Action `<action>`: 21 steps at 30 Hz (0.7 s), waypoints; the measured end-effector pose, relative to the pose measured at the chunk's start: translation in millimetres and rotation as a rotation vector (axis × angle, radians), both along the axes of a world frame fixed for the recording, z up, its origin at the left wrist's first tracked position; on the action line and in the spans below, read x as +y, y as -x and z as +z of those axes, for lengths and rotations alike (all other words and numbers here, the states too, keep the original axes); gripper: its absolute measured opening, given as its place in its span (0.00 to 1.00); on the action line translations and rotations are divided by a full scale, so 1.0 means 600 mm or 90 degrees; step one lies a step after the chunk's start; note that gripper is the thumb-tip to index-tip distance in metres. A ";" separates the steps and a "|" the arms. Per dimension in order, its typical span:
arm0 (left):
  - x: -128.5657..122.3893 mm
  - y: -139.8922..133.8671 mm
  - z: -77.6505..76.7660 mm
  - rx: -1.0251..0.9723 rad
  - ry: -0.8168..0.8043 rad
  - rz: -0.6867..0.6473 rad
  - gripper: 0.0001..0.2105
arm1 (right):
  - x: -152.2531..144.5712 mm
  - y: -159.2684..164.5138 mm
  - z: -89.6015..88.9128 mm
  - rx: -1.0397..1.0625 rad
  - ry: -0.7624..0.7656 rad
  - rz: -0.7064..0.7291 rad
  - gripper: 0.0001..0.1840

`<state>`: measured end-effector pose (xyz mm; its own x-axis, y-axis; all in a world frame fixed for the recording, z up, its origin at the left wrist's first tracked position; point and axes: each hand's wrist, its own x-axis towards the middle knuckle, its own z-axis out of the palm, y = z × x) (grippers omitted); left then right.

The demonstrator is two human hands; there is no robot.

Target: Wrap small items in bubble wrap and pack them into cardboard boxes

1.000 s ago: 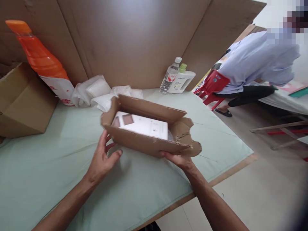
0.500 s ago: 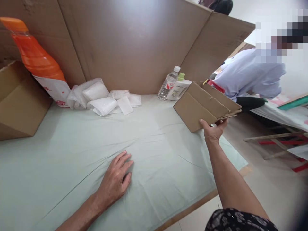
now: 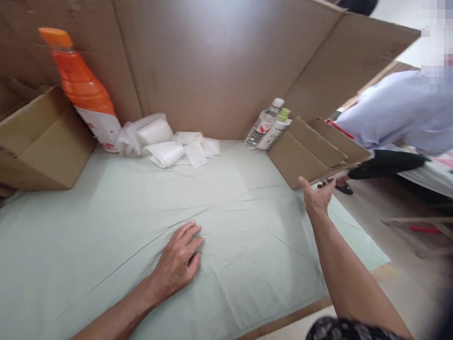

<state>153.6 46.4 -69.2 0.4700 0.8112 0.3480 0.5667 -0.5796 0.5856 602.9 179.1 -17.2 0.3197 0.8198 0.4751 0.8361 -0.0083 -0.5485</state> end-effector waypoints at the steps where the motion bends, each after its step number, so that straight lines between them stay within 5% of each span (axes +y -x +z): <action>1: 0.001 -0.002 0.003 0.001 0.005 -0.003 0.17 | -0.015 0.012 -0.014 0.000 0.025 -0.039 0.30; 3: 0.001 -0.009 0.008 0.002 0.013 -0.011 0.15 | -0.040 0.043 -0.048 -0.069 0.157 -0.048 0.30; 6: 0.004 -0.015 0.005 0.012 0.017 -0.025 0.14 | -0.062 0.119 -0.104 -0.177 0.221 0.077 0.30; 10: 0.020 0.026 0.019 0.020 -0.099 0.052 0.14 | -0.112 0.293 -0.138 -0.327 0.083 0.348 0.32; 12: 0.040 0.086 0.054 0.017 -0.218 0.184 0.16 | -0.155 0.387 -0.127 -0.349 -0.014 0.510 0.29; 16: 0.118 0.265 0.157 0.011 -0.320 0.493 0.28 | -0.226 0.517 -0.087 -0.340 -0.033 0.774 0.29; 18: 0.165 0.350 0.199 0.029 -0.337 0.620 0.34 | -0.238 0.542 -0.076 -0.308 -0.023 0.807 0.27; 21: 0.221 0.432 0.225 0.031 -0.288 0.670 0.35 | -0.232 0.547 -0.075 -0.236 -0.024 0.795 0.21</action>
